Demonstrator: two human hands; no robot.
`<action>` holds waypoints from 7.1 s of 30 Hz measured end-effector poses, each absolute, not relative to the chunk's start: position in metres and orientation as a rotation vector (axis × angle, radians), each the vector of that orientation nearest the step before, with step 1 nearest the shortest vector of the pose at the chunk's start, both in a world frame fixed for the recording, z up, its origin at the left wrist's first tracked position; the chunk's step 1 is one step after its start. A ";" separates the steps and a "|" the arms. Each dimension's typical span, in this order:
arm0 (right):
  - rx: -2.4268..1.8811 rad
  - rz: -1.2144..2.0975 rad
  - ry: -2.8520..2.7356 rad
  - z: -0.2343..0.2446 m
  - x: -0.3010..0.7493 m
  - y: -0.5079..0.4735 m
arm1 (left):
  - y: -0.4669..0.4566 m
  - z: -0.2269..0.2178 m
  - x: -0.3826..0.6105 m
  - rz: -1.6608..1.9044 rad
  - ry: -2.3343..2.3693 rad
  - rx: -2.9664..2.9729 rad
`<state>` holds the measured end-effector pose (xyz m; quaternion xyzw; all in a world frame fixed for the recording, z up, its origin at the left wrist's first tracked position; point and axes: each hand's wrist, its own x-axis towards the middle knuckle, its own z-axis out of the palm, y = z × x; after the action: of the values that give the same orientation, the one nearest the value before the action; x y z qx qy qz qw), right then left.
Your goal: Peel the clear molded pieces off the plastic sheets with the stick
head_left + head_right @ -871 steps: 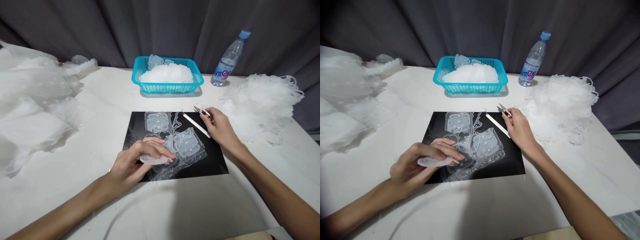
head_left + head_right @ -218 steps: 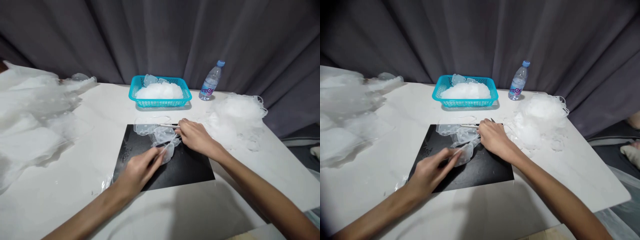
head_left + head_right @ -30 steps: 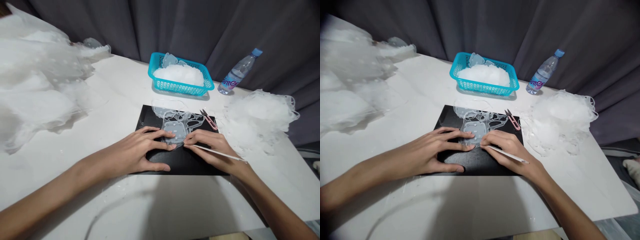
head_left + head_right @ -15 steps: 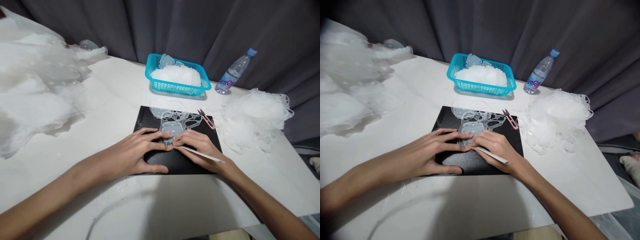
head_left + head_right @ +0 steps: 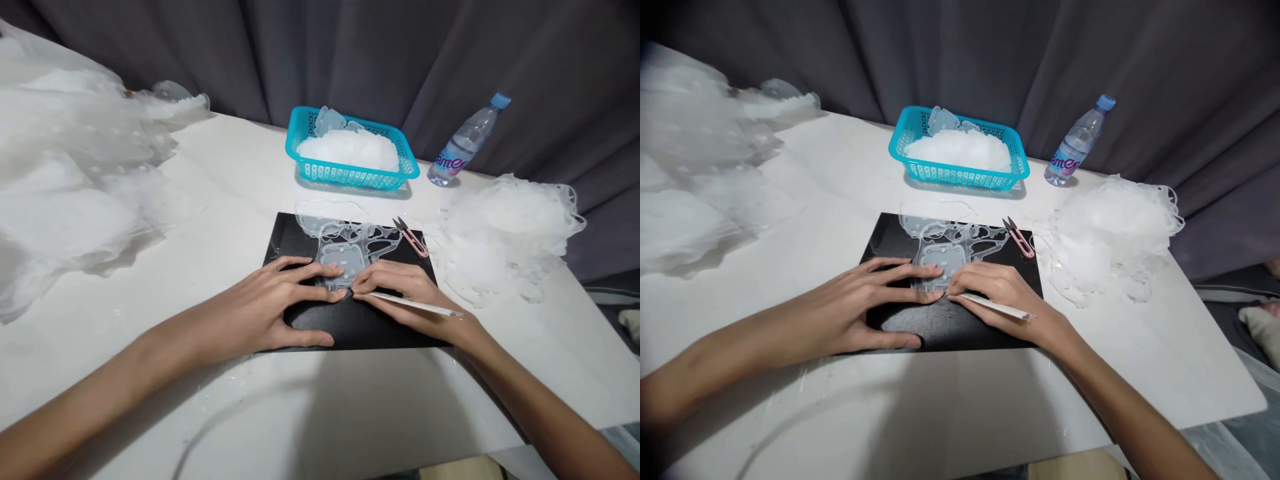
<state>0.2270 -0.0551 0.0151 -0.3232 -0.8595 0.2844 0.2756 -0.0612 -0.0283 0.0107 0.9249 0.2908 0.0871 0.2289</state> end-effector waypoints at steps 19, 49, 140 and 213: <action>-0.834 0.670 -2.389 0.021 0.231 -0.053 | -0.030 0.015 -0.061 0.127 0.836 2.502; -0.823 -0.192 -2.379 -0.001 0.202 -0.059 | -0.048 0.013 -0.023 0.567 1.310 1.766; -1.050 1.083 -1.754 0.031 0.213 -0.064 | -0.037 0.022 -0.015 0.595 0.801 0.954; -1.177 1.115 -2.159 0.069 0.228 -0.002 | -0.061 0.015 -0.033 0.741 1.126 1.941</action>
<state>0.2281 -0.0016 0.0692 -0.4254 -0.7802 0.4030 0.2188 -0.0327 -0.0611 0.0149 0.7600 0.4410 0.2900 0.3794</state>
